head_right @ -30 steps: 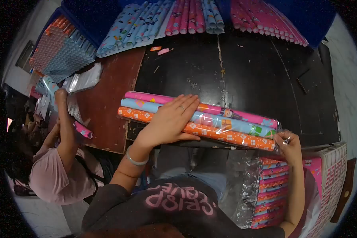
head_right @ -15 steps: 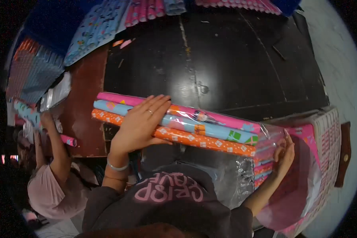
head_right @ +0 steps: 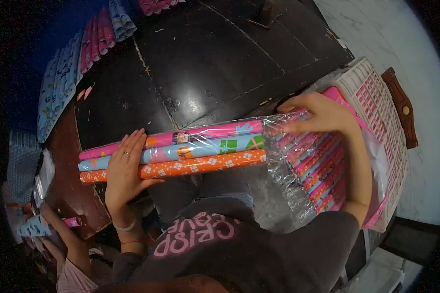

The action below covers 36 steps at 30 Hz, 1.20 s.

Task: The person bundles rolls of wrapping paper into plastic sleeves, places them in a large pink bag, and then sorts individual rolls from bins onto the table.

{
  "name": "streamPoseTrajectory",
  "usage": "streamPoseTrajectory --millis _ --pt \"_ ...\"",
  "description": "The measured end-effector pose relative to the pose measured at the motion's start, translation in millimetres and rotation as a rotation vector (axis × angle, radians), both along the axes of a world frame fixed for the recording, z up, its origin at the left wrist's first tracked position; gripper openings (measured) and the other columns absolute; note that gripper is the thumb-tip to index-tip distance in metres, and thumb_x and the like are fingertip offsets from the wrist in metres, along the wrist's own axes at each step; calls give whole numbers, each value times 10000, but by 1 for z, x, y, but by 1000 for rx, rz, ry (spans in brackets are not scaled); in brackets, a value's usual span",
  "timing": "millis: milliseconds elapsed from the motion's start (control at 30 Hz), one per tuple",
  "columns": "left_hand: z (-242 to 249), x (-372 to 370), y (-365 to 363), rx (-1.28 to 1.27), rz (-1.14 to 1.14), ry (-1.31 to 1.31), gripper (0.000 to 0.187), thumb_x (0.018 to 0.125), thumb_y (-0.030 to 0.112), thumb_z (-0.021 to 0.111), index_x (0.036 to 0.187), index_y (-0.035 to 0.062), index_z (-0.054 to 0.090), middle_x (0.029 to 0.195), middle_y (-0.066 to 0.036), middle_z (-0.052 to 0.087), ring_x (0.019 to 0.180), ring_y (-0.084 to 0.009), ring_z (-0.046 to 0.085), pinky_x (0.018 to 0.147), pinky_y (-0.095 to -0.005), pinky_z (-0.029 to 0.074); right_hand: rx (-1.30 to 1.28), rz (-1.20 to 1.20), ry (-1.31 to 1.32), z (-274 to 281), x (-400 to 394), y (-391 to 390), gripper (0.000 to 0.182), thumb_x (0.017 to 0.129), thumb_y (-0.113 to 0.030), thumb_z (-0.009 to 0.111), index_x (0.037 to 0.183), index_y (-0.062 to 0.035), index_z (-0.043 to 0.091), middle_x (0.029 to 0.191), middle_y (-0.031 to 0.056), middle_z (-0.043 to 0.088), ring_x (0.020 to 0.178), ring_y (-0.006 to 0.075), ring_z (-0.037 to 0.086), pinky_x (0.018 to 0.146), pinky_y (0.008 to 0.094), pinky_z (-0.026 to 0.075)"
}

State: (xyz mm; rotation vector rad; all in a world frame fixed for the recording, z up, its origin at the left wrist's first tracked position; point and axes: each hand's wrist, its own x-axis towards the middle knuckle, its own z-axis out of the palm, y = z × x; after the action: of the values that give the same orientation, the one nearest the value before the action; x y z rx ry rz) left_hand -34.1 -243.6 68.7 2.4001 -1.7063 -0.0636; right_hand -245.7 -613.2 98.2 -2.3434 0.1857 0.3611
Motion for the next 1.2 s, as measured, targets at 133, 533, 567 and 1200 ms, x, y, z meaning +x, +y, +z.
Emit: streamPoseTrajectory --millis 133,533,567,1200 --pt "-2 -1 1 1 -11 -9 943 526 449 769 1273 7 400 1296 -161 447 1201 -330 432 1034 -435 317 696 233 632 -55 35 -18 442 773 -300 705 1029 45 599 988 104 643 925 160 595 818 279 455" --pt "-14 -46 34 -366 -414 499 793 569 424 793 1170 -17 523 1239 -206 506 1157 -343 490 962 -443 378 771 178 563 -77 -19 30 197 819 -138 660 953 5 673 589 -41 540 512 21 434 433 196 303" --pt "-27 -54 35 -365 -591 873 773 594 454 781 1151 -25 540 1220 -214 521 1147 -332 502 953 -435 387 806 137 503 -83 -32 30 192 817 -133 661 952 2 675 594 -40 544 509 23 428 431 198 294" --pt "-172 -235 -65 -53 159 2663 248 889 134 510 1133 89 515 1142 -33 552 1134 -183 470 1009 -399 318 1035 -953 167 -237 -401 301 411 752 -119 724 1119 -24 565 1012 39 610 895 112 546 788 270 458"
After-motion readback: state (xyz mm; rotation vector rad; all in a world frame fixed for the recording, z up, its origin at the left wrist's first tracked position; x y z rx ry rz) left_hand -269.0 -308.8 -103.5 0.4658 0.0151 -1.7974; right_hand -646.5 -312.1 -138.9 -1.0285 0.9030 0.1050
